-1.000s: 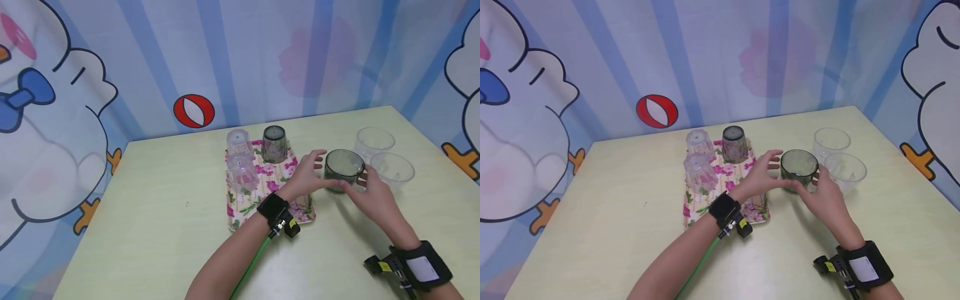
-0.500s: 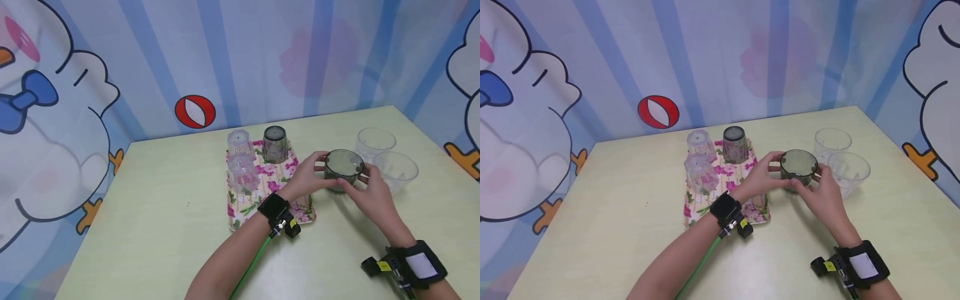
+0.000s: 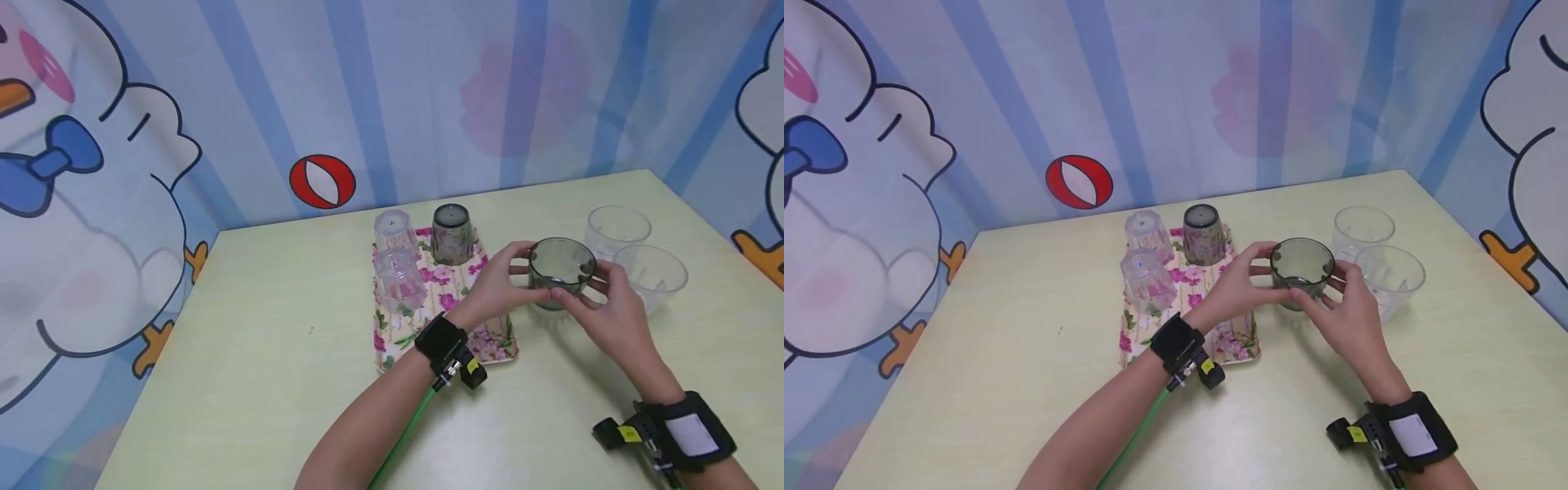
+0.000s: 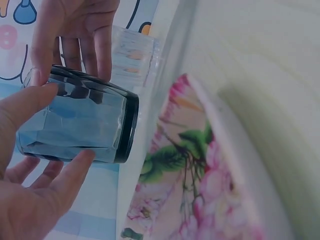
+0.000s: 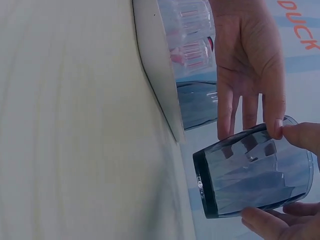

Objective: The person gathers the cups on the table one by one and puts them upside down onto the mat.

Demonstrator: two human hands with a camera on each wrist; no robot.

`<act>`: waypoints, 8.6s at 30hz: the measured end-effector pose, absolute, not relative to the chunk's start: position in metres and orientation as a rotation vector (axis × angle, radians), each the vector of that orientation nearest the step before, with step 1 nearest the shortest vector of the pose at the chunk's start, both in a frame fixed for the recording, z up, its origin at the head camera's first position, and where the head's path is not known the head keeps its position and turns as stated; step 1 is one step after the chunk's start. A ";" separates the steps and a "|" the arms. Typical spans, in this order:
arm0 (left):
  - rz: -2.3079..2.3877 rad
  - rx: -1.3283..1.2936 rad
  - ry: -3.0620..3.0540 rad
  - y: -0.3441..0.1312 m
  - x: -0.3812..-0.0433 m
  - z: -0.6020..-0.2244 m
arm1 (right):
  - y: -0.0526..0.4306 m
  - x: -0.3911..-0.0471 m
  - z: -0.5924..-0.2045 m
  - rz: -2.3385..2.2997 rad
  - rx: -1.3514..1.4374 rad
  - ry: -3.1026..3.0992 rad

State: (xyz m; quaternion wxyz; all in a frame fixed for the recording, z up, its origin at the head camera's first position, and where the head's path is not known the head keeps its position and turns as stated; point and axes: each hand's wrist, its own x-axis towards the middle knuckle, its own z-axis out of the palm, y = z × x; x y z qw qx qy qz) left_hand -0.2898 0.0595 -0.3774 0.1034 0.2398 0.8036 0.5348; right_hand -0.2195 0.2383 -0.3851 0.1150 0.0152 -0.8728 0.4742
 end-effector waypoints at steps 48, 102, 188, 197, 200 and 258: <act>1.710 0.680 2.422 0.006 -0.248 -0.334 | 0.196 -0.197 -0.336 1.332 0.238 -2.518; 1.805 0.587 2.547 -0.048 -0.218 -0.318 | 0.155 -0.202 -0.312 1.337 0.477 -2.527; 1.706 0.665 2.627 -0.054 -0.224 -0.332 | 0.153 -0.201 -0.295 1.380 0.509 -2.513; 1.717 0.656 2.645 -0.057 -0.223 -0.328 | 0.154 -0.202 -0.296 1.344 0.499 -2.518; 1.715 0.671 2.654 -0.058 -0.224 -0.327 | 0.154 -0.202 -0.296 1.327 0.500 -2.519; 2.103 0.885 2.455 -0.079 -0.218 -0.299 | 0.149 -0.206 -0.294 1.387 0.575 -2.539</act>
